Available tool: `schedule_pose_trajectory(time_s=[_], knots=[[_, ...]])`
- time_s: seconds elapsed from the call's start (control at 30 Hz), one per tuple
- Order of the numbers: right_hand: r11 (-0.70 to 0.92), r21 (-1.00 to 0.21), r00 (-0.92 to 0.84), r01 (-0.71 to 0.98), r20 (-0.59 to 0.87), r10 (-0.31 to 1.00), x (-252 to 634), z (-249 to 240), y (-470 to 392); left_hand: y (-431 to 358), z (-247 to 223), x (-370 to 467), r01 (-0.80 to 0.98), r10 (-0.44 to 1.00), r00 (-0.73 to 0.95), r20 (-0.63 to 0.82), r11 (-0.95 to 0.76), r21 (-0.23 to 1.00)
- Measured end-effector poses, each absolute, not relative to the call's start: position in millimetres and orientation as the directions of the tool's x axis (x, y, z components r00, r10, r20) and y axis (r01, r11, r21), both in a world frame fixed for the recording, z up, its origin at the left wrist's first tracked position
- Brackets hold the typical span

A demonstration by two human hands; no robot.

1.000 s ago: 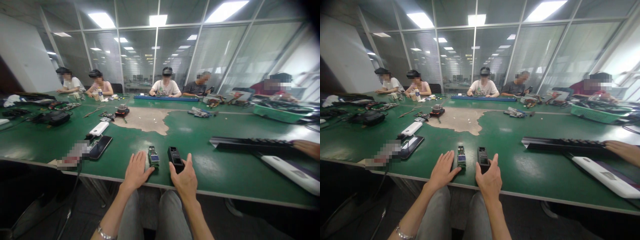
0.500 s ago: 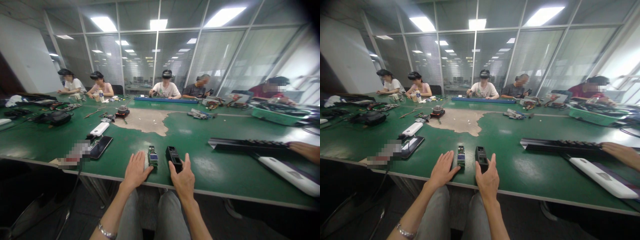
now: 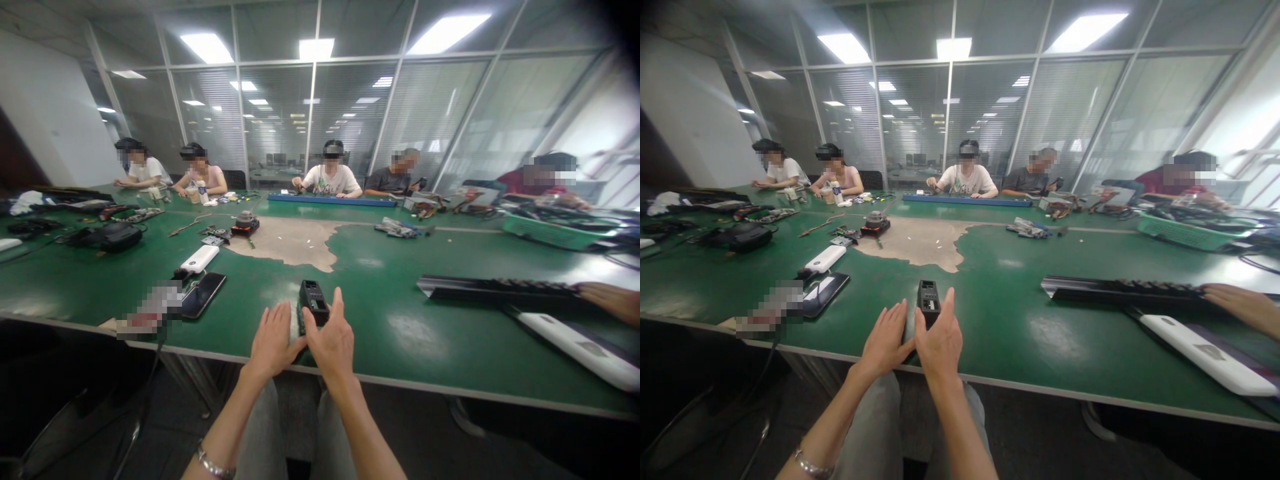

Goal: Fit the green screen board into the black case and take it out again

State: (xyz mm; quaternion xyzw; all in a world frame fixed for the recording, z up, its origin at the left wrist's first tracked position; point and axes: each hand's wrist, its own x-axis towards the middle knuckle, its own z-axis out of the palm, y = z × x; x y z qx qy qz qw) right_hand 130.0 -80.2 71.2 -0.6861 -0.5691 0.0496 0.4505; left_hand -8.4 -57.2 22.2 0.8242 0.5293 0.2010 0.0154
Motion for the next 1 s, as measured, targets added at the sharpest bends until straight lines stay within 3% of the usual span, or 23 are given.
schedule_pose_trajectory(time_s=[0.23, 0.57, 1.0], knots=[[0.008, -0.571, 0.309, 0.821, 0.456, 0.835, 118.2, 72.2, -75.8, -58.2, 23.3, -8.5, 0.857, 0.878, 0.361, 0.315, -0.446, 0.259], [-0.063, -0.534, 0.304, 0.843, 0.377, 0.875, 115.6, 50.5, -79.4, -58.1, 27.5, -10.3, 0.831, 0.893, 0.346, 0.289, -0.434, 0.347], [0.013, -0.6, 0.307, 0.8, 0.427, 0.851, 116.6, 45.2, -79.9, -57.1, 25.3, -10.4, 0.838, 0.892, 0.347, 0.29, -0.434, 0.331]])
